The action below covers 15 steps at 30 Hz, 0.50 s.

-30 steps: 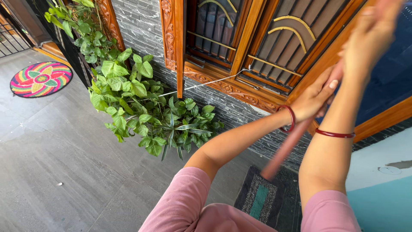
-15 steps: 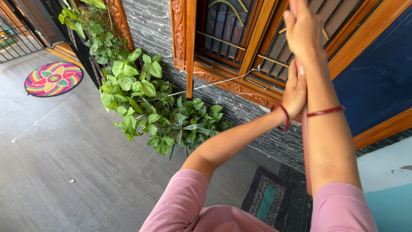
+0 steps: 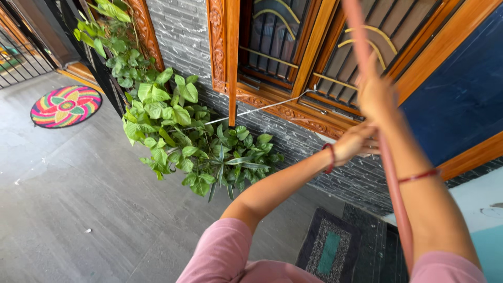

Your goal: The person uses a broom to brush dust and debris off a wooden window frame and its metal grates, opening and closing the window panes to reach different sections.

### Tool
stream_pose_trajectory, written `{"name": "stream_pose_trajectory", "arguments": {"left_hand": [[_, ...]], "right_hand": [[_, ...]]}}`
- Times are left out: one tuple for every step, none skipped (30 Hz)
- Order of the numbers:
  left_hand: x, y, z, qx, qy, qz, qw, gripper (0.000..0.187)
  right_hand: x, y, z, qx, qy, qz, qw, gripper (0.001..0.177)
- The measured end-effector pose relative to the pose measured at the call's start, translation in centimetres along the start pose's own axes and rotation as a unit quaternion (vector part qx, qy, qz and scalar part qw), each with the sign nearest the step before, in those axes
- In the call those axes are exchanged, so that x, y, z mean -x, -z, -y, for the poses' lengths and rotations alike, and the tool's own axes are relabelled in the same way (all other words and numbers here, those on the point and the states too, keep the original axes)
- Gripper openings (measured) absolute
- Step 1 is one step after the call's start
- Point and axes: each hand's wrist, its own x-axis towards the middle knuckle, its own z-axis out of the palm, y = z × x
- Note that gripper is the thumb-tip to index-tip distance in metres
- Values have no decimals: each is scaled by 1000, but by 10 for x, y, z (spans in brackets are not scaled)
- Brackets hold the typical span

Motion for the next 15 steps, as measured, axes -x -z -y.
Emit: {"name": "stream_pose_trajectory", "arguments": {"left_hand": [[6, 17, 16, 29, 4, 5, 1000, 43], [16, 33, 33, 9, 11, -38, 999, 43], [29, 49, 51, -11, 18, -81, 996, 45], [40, 54, 73, -12, 56, -143, 988, 48], [53, 61, 91, -13, 95, -203, 975, 51], [63, 69, 104, -11, 126, -231, 965, 51], [70, 75, 112, -9, 158, -258, 953, 51], [72, 82, 112, 0, 151, -279, 948, 59], [75, 90, 105, 9, 144, -299, 943, 67], [77, 93, 95, 19, 140, -319, 937, 75], [72, 93, 80, 13, 72, -302, 951, 78], [65, 91, 64, 8, 6, -285, 958, 81], [55, 88, 45, -28, -31, -281, 959, 81], [40, 84, 24, -63, -70, -274, 957, 82], [30, 80, 6, -56, -112, -252, 960, 77]], "right_hand": [[25, -18, 2, -56, -34, 69, 995, 73], [51, -32, 2, -44, -69, 151, 985, 73], [78, -46, 4, -128, -57, 134, 981, 71], [98, -60, 10, -119, -59, 153, 979, 71], [114, -67, 13, -110, -61, 172, 977, 71], [127, -67, 16, -107, -78, 187, 974, 70], [140, -64, 21, -103, -95, 201, 970, 70], [146, -57, 26, -100, -114, 212, 965, 69], [145, -45, 29, -145, -110, 173, 968, 69], [146, -31, 34, -190, -108, 135, 966, 68], [145, -17, 38, -233, -106, 96, 962, 68], [143, -3, 39, -208, -83, 71, 972, 68], [135, 9, 39, -182, -59, 46, 980, 68], [125, 17, 41, -154, -33, 20, 987, 68], [117, 18, 48, -140, -41, 4, 989, 68]]}}
